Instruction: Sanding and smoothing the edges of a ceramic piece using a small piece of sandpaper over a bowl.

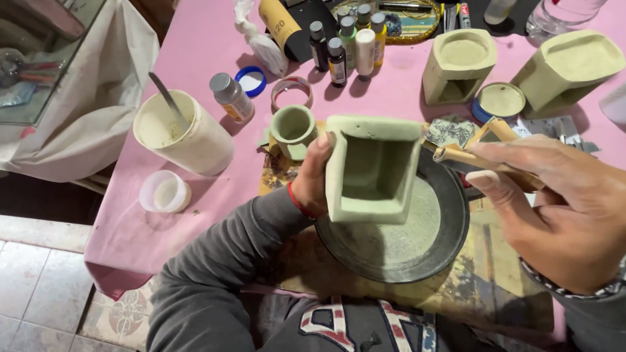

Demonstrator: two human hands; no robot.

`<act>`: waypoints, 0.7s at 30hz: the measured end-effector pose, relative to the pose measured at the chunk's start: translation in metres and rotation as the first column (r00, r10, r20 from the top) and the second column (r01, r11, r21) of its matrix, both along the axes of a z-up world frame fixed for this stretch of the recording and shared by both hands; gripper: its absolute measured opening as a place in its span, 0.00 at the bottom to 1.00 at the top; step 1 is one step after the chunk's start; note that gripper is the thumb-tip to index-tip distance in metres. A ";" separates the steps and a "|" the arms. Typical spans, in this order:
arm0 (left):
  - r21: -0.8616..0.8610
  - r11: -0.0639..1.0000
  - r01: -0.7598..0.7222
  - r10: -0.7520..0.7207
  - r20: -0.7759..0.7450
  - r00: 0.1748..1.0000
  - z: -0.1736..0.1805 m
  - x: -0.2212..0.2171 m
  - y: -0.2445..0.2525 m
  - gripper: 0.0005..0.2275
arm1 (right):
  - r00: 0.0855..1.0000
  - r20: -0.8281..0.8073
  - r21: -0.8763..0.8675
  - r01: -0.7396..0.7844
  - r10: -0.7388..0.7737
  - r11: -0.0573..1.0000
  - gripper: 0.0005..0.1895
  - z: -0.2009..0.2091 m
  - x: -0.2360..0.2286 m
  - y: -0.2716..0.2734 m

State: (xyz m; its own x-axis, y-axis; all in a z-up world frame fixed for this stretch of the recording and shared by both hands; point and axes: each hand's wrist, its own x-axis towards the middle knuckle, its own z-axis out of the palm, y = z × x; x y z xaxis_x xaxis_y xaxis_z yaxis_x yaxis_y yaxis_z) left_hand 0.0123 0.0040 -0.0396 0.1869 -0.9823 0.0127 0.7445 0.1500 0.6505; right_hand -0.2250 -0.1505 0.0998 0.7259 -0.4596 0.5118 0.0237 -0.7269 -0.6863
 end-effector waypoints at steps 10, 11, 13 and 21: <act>0.060 0.989 0.138 -0.104 -0.393 0.914 0.011 -0.029 -0.011 0.30 | 0.991 0.087 -0.068 -0.098 0.104 0.993 0.10 -0.016 -0.011 -0.015; 0.134 0.982 0.130 -0.074 -0.361 0.930 0.006 -0.028 -0.012 0.29 | 0.992 0.085 -0.057 -0.088 0.093 0.994 0.09 -0.020 -0.014 -0.017; 0.208 0.970 0.124 -0.049 -0.332 0.942 -0.009 -0.027 -0.013 0.29 | 0.994 0.077 -0.043 -0.076 0.079 0.996 0.07 -0.022 -0.015 -0.017; -0.060 0.959 0.276 -0.271 -0.461 0.845 0.021 -0.033 -0.013 0.28 | 0.999 0.016 -0.045 -0.036 0.037 0.998 0.09 -0.004 0.000 -0.012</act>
State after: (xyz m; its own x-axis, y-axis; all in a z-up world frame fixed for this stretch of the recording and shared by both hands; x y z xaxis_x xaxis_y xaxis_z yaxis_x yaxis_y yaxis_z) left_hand -0.0211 -0.0090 -0.0181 -0.1070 -0.9941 -0.0163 0.9688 -0.1079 0.2233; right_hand -0.2250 -0.1629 0.0955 0.7328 -0.4092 0.5436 0.0621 -0.7554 -0.6523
